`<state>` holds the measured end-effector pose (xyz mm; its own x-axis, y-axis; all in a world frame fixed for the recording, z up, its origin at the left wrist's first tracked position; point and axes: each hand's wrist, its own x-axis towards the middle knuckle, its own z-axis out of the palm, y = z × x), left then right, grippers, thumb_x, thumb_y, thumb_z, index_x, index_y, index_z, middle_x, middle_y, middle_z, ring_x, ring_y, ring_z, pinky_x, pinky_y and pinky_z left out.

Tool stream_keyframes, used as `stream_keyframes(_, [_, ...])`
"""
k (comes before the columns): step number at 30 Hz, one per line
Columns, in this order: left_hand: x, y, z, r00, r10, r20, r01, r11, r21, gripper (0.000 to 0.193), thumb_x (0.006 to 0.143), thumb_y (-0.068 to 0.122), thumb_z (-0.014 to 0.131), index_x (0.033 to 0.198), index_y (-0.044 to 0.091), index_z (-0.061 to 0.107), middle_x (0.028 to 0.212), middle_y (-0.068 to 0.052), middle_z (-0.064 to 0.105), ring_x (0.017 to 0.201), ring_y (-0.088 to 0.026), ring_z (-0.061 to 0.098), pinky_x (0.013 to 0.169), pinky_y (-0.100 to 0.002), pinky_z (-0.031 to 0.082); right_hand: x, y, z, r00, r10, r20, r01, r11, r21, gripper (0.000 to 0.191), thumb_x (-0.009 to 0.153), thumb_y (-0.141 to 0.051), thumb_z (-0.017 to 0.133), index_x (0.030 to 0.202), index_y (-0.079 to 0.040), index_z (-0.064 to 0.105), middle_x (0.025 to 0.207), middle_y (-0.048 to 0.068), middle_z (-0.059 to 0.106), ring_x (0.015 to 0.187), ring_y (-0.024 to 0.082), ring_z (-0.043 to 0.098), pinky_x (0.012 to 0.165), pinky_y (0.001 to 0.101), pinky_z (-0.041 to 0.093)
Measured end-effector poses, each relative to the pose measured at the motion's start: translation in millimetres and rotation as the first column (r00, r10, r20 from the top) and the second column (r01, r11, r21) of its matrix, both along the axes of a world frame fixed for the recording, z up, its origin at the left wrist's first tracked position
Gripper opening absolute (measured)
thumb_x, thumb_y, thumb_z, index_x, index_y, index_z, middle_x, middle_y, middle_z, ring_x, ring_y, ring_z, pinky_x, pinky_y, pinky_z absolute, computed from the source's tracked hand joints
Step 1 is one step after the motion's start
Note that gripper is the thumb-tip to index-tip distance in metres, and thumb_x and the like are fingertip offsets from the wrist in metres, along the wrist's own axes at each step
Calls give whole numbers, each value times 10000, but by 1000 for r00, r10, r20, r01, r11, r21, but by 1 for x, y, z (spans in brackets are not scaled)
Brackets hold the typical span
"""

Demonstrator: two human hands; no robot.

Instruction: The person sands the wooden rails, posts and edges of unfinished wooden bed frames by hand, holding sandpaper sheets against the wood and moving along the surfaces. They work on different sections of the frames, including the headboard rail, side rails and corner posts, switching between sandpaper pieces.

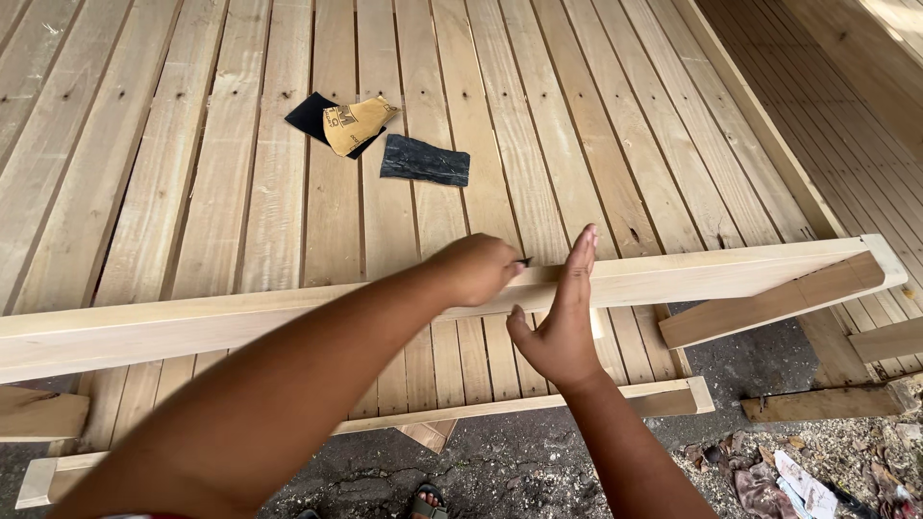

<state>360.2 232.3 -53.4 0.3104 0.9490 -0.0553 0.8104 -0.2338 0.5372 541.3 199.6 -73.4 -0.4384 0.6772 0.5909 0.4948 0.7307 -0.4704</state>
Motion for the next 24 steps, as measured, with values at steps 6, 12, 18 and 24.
stream_keyframes(6, [21,3,4,998,66,6,-66,996,-53,248,946,212,568,996,46,744,990,-202,732,922,-368,713,844,-475,549,-25,-40,-3,994,-110,-26,110,994,-14,1100,784,15,650,1614,47,-70,1694,356,-8,1598,512,0,1297,532,100])
stream_keyframes(12, [-111,-88,17,993,77,-90,-78,997,0,309,1007,282,539,978,47,738,973,-199,721,934,-400,673,858,-514,515,-99,-90,12,997,-31,71,29,999,32,1058,811,-31,689,1602,72,-7,1675,361,68,1582,514,48,1282,539,107])
stream_keyframes(18, [-288,-219,44,954,245,-175,-275,945,-177,367,1036,341,497,1009,53,724,993,-191,729,946,-374,684,888,-488,512,-207,-153,22,985,35,168,-33,999,-14,1053,812,-105,736,1580,83,39,1652,352,108,1566,477,77,1258,558,85])
stream_keyframes(24, [-466,-335,52,877,375,-301,-453,855,-254,386,1021,391,495,1236,154,711,1134,-145,740,1049,-309,704,983,-438,519,-319,-220,23,955,63,290,-52,998,-48,1035,828,-203,745,1567,81,78,1647,312,126,1552,440,87,1235,560,76])
